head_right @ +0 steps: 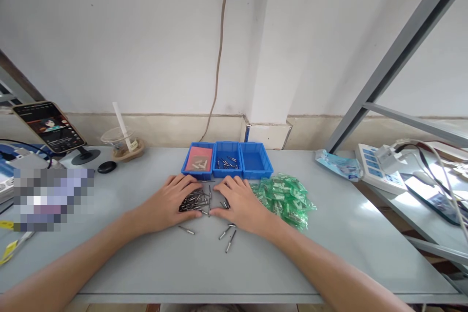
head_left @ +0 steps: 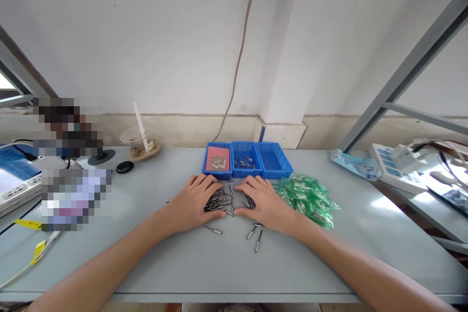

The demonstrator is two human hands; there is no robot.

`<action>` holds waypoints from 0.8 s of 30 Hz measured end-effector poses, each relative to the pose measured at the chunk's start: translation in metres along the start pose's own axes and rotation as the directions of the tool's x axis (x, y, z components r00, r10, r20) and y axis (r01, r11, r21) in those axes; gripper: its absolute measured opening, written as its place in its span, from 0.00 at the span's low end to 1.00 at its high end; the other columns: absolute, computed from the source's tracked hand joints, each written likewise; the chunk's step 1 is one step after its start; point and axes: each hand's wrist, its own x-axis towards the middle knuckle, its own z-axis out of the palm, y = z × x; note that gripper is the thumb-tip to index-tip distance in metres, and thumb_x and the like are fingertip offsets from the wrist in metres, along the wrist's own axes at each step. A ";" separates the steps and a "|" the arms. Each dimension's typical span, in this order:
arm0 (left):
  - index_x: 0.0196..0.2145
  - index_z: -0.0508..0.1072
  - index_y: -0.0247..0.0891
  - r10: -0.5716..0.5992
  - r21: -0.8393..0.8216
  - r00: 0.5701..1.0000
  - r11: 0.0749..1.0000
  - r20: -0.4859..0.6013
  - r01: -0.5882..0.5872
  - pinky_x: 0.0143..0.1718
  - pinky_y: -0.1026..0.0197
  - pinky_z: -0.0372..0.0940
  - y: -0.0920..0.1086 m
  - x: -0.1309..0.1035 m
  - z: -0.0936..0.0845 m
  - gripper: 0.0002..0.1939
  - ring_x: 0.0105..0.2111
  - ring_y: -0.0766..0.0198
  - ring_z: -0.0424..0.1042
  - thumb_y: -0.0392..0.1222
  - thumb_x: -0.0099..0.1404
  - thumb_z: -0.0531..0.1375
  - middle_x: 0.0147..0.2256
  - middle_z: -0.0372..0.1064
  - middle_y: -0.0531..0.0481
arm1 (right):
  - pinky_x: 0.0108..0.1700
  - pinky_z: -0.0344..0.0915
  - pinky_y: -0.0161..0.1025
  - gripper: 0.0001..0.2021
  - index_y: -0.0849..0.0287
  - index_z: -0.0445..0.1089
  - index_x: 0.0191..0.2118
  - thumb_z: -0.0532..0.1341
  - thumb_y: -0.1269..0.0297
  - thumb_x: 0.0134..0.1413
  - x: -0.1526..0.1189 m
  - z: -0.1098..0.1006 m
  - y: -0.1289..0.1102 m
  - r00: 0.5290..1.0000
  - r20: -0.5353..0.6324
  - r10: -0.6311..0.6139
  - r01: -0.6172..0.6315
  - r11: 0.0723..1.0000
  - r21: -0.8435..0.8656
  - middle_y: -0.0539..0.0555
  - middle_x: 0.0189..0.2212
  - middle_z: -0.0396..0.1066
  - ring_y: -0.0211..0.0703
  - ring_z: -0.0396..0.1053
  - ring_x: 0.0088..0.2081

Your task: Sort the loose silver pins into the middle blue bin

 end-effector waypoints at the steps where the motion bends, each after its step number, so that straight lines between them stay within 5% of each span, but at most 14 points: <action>1: 0.59 0.70 0.42 0.003 -0.007 1.000 1.000 0.006 -0.003 0.53 0.47 0.61 0.000 0.000 0.000 0.27 0.51 0.49 0.68 0.64 0.73 0.60 0.53 0.70 0.43 | 0.52 0.63 0.53 0.20 0.50 0.72 0.58 0.64 0.46 0.67 0.000 0.000 0.000 1.000 0.008 -0.010 0.010 1.000 -0.004 0.57 0.50 0.72 0.56 0.66 0.50; 8: 0.49 0.72 0.42 0.053 -0.058 0.999 0.997 -0.007 -0.054 0.47 0.52 0.61 0.001 0.002 0.003 0.15 0.43 0.55 0.68 0.55 0.77 0.59 0.44 0.72 0.48 | 0.50 0.60 0.50 0.09 0.49 0.73 0.49 0.59 0.55 0.74 0.001 -0.001 -0.002 0.997 0.033 -0.074 0.073 0.997 0.017 0.54 0.45 0.74 0.53 0.66 0.48; 18: 0.45 0.73 0.42 0.074 -0.053 0.997 0.996 -0.030 -0.076 0.48 0.53 0.60 0.001 0.004 0.004 0.09 0.43 0.57 0.68 0.49 0.79 0.58 0.42 0.73 0.50 | 0.47 0.60 0.48 0.07 0.54 0.67 0.39 0.55 0.65 0.74 0.001 -0.001 -0.005 0.999 -0.040 -0.037 0.038 0.998 0.040 0.53 0.39 0.72 0.49 0.65 0.41; 24: 0.44 0.73 0.40 0.053 0.012 0.994 0.999 -0.093 -0.052 0.47 0.52 0.60 -0.002 0.004 0.006 0.11 0.42 0.56 0.68 0.48 0.80 0.55 0.40 0.73 0.48 | 0.42 0.64 0.44 0.06 0.53 0.63 0.38 0.55 0.65 0.70 0.004 -0.006 -0.005 0.981 -0.126 0.146 -0.091 0.926 0.367 0.53 0.41 0.73 0.47 0.69 0.41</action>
